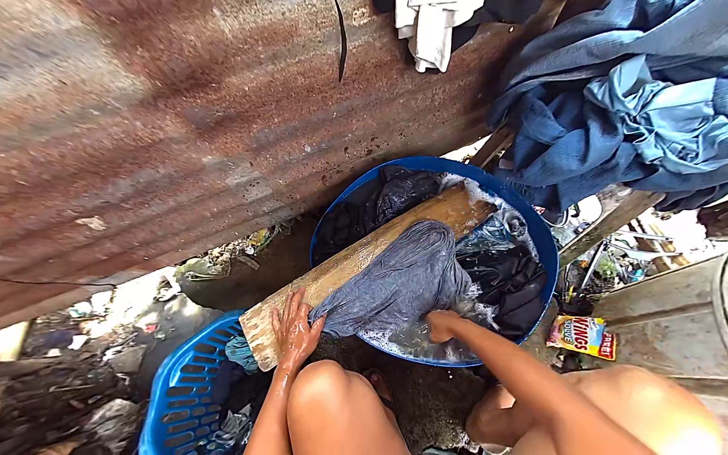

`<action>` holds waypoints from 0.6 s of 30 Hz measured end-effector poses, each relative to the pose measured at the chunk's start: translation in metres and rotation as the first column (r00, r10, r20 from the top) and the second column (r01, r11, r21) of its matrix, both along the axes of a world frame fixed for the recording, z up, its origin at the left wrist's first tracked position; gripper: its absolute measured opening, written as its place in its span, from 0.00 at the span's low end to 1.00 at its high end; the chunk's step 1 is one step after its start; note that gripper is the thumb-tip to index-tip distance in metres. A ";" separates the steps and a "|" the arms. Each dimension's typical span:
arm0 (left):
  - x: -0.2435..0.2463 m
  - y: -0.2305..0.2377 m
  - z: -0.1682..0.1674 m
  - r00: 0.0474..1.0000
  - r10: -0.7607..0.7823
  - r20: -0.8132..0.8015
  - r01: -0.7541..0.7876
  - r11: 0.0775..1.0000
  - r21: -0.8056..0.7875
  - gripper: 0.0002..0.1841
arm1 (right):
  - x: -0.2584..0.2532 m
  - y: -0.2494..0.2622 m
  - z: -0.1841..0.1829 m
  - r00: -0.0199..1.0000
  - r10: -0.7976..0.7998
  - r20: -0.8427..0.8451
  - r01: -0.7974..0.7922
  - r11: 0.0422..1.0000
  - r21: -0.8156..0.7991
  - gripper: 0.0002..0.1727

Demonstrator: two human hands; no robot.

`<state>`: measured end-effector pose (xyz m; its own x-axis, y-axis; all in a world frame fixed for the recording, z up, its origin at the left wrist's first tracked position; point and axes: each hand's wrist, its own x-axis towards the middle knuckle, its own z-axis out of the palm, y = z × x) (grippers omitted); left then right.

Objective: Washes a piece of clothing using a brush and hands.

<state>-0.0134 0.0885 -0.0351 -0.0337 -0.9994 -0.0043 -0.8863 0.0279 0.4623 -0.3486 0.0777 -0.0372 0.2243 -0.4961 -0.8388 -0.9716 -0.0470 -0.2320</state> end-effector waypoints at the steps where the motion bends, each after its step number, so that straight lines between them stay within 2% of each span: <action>1: 0.000 0.000 -0.001 1.000 -0.002 0.003 0.002 1.000 0.000 0.23 | 0.004 0.001 -0.005 0.999 -0.038 -0.025 0.038 0.999 0.002 0.28; 3: 0.000 -0.001 -0.002 1.000 -0.007 0.003 0.007 1.000 -0.004 0.23 | 0.005 0.001 -0.010 0.999 -0.048 -0.019 0.049 0.998 0.037 0.28; 5: 0.000 -0.001 -0.001 1.000 -0.006 -0.006 0.006 1.000 -0.008 0.23 | 0.002 -0.003 0.002 0.999 -0.039 0.035 0.036 0.995 0.090 0.25; 7: 0.001 0.000 -0.001 1.000 -0.007 -0.013 0.007 1.000 -0.015 0.23 | -0.009 -0.010 0.027 0.958 -0.121 0.259 0.075 0.980 0.183 0.20; 8: 0.001 -0.001 -0.001 1.000 -0.008 -0.018 0.008 1.000 -0.019 0.23 | -0.019 -0.017 0.036 0.893 -0.173 0.416 0.078 0.969 0.234 0.23; 10: 0.001 -0.002 -0.002 1.000 -0.008 -0.012 0.008 1.000 -0.015 0.23 | -0.031 -0.033 0.053 0.699 -0.295 0.652 0.140 0.950 0.279 0.30; 13: 0.000 -0.002 -0.004 1.000 -0.002 -0.003 0.002 1.000 -0.001 0.23 | -0.014 -0.059 0.067 0.446 -0.411 0.795 0.399 0.887 0.234 0.35; 14: 0.001 -0.002 -0.005 1.000 0.000 0.000 0.000 1.000 -0.004 0.23 | 0.007 -0.065 0.071 0.420 -0.406 0.811 0.500 0.850 0.166 0.34; 15: 0.000 -0.002 -0.004 1.000 0.001 -0.004 -0.001 1.000 -0.008 0.22 | 0.037 -0.066 0.076 0.448 -0.385 0.807 0.589 0.806 0.058 0.34; 16: 0.000 -0.002 -0.004 1.000 0.002 -0.009 -0.002 1.000 -0.013 0.22 | 0.073 -0.061 0.077 0.527 -0.346 0.776 0.639 0.763 -0.095 0.37; 17: 0.000 -0.001 -0.003 1.000 0.001 -0.010 -0.001 1.000 -0.018 0.21 | 0.108 -0.052 0.075 0.628 -0.285 0.724 0.616 0.751 -0.239 0.39; 18: 0.000 0.000 -0.001 1.000 0.001 -0.013 -0.001 1.000 -0.022 0.22 | 0.137 -0.040 0.073 0.728 -0.195 0.658 0.520 0.782 -0.344 0.40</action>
